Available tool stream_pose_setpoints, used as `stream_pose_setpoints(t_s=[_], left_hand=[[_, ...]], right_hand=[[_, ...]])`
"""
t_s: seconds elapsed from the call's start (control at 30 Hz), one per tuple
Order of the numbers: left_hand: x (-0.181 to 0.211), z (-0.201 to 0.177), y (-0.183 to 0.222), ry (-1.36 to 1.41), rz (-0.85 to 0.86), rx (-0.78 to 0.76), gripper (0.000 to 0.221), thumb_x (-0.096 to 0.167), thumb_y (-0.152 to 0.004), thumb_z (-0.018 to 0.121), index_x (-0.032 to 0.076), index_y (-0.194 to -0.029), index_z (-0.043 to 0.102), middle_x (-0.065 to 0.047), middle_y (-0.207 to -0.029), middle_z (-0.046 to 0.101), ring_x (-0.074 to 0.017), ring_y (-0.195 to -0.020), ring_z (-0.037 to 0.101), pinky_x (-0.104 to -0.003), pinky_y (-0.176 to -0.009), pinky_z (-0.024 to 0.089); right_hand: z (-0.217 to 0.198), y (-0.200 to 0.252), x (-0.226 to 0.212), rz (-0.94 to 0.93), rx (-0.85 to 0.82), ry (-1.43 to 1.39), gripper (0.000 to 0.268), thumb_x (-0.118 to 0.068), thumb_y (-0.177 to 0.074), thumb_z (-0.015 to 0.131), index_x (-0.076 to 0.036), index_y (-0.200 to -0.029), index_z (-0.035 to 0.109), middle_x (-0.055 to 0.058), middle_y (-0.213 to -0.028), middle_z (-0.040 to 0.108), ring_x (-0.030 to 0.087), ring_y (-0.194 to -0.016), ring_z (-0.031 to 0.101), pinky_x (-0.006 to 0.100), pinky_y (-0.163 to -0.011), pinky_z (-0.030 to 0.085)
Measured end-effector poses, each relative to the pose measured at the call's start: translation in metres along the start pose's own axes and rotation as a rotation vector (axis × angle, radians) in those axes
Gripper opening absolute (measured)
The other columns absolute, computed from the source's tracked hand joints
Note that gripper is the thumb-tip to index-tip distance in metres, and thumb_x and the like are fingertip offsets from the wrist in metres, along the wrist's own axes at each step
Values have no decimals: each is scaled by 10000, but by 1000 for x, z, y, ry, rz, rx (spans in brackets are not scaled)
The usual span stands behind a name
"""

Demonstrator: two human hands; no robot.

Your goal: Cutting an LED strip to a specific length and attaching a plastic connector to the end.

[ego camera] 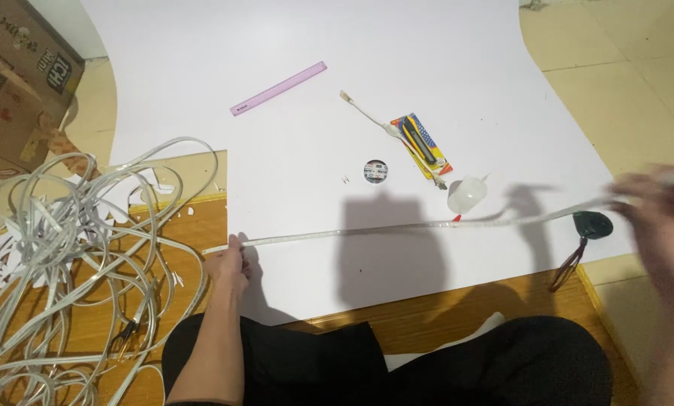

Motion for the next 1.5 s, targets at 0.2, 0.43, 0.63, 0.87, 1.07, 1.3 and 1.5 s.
stream_pose_setpoints(t_s=[0.2, 0.43, 0.63, 0.87, 1.07, 1.3, 1.5], left_hand=[[5, -6, 6, -51, 9, 128, 220, 219, -937, 529, 4, -901, 552, -80, -698, 500, -139, -507, 437, -278, -438, 386], [-3, -14, -11, 56, -21, 236, 195, 234, -949, 497, 48, -997, 525, -18, -667, 457, -90, -501, 402, -235, -426, 328], [-4, -18, -11, 121, -20, 347, 205, 230, -954, 491, 50, -863, 528, -19, -645, 463, -92, -484, 395, -242, -413, 315], [-13, -20, -21, 58, -51, 348, 251, 194, -944, 484, -3, -1100, 497, -112, -964, 581, -144, -709, 588, -225, -542, 480], [-28, -26, -36, 24, 39, 469, 256, 163, -906, 539, 20, -1102, 460, -103, -1005, 582, -181, -854, 621, -235, -733, 519], [-42, -29, -62, 35, -56, 460, 204, 224, -940, 508, 36, -864, 535, -63, -673, 529, -107, -440, 400, -233, -361, 325], [-12, -19, -12, -288, 44, 353, 145, 122, -955, 514, -12, -951, 569, -95, -778, 575, -142, -543, 560, -181, -428, 484]], right_hand=[[-67, -18, 251, 252, 192, -782, 235, -226, -896, 509, -343, -1080, 594, -165, -1064, 591, -17, -1029, 524, 139, -870, 464], [-37, 3, 231, 858, 496, -499, 71, -316, -939, 523, -294, -900, 579, -131, -876, 631, -67, -833, 631, 189, -764, 627], [-16, -9, 234, 942, 492, -395, 70, -215, -888, 586, -181, -926, 636, -37, -875, 677, -16, -775, 706, 143, -678, 692], [-4, -23, 229, 779, 344, -523, 117, -164, -946, 451, -164, -1008, 551, 0, -968, 511, 104, -962, 614, 329, -837, 658], [-1, -29, 224, 888, 408, -447, 101, -93, -868, 563, -84, -969, 556, 47, -990, 572, 68, -849, 699, 203, -712, 704], [13, -22, 197, 777, 318, -259, 161, -72, -884, 574, -40, -1037, 537, 84, -973, 626, 107, -853, 669, 148, -746, 624], [22, -24, 182, 672, 188, -209, 240, -39, -877, 595, 9, -1091, 498, 108, -1014, 549, 196, -906, 598, 316, -888, 541]])
Point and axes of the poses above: each hand's wrist, its own y-axis away from the middle knuckle, its own z-axis out of the palm, x = y × z, the point moved 2 cm from there along -y, towards the middle knuckle
